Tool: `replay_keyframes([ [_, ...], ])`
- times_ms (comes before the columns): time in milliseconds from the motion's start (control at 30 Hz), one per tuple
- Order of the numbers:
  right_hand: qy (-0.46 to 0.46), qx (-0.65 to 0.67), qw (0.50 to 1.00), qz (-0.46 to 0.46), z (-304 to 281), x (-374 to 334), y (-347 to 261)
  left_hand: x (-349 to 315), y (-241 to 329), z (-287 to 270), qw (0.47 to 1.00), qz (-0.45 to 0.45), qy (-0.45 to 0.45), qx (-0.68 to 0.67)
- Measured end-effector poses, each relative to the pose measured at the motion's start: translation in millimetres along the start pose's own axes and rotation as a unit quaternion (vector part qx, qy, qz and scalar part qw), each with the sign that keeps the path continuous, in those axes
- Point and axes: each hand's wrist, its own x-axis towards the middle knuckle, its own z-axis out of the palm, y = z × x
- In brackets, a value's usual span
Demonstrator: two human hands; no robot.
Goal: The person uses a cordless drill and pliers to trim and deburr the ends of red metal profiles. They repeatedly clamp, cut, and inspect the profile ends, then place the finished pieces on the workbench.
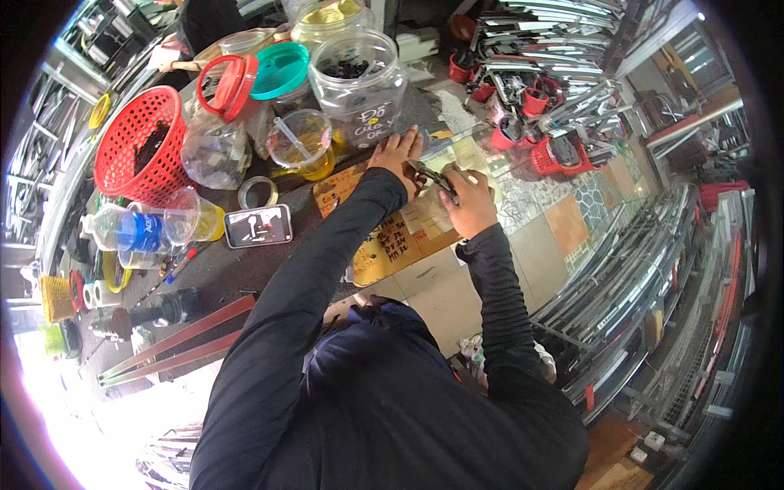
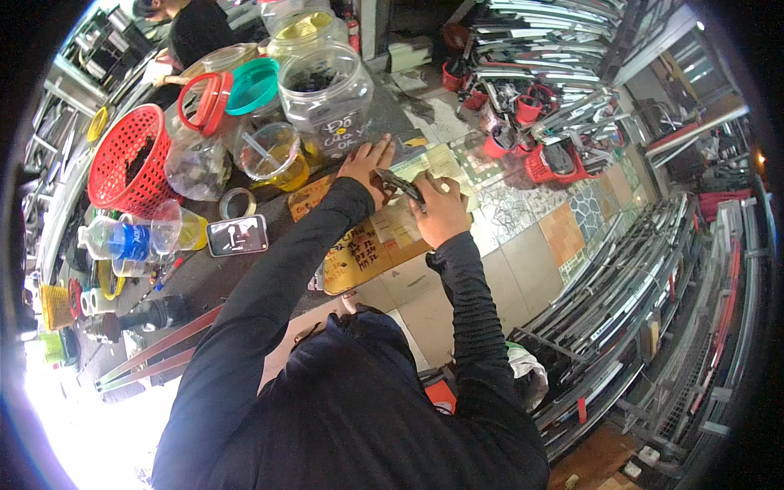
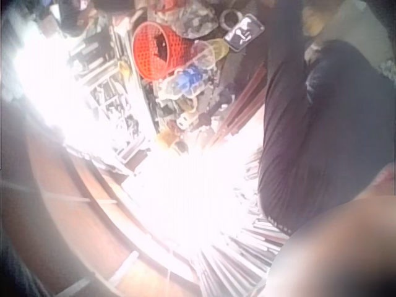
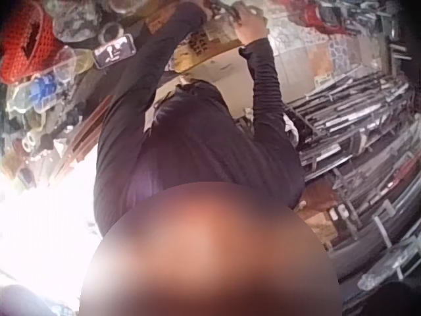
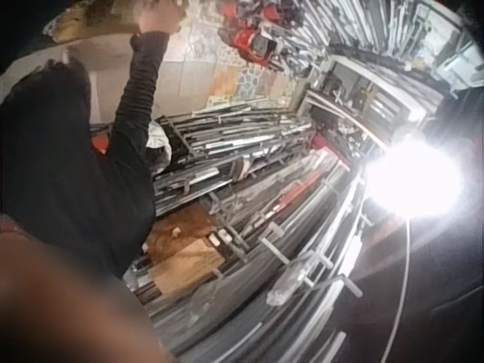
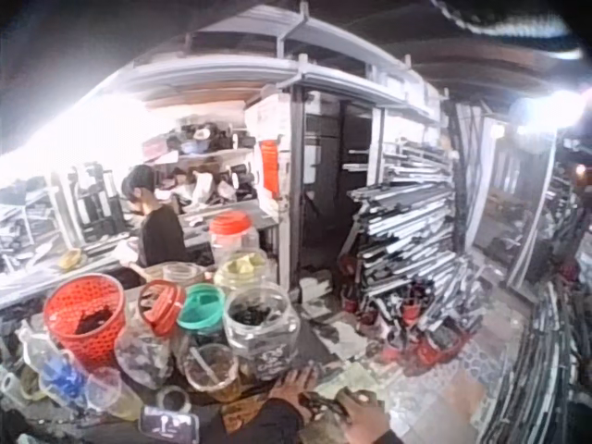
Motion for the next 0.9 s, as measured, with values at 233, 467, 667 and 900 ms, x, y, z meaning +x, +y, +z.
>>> replay_keyframes([
  [233, -0.019, -0.013, 0.999, 0.031, -2, 3, -6, -2, 5, -3, 1.0, -0.023, -0.005, 0.004],
  [467, -0.037, -0.043, 0.997, 0.059, -1, 6, -8, -2, 7, -2, 0.999, -0.03, -0.011, 0.018],
  [667, -0.034, -0.023, 0.997, 0.061, -2, 10, -11, -1, 7, -1, 0.999, -0.044, -0.014, 0.012],
  [900, -0.066, -0.026, 0.994, 0.082, -9, 14, -17, -1, 9, -2, 0.998, -0.059, -0.031, 0.003],
])
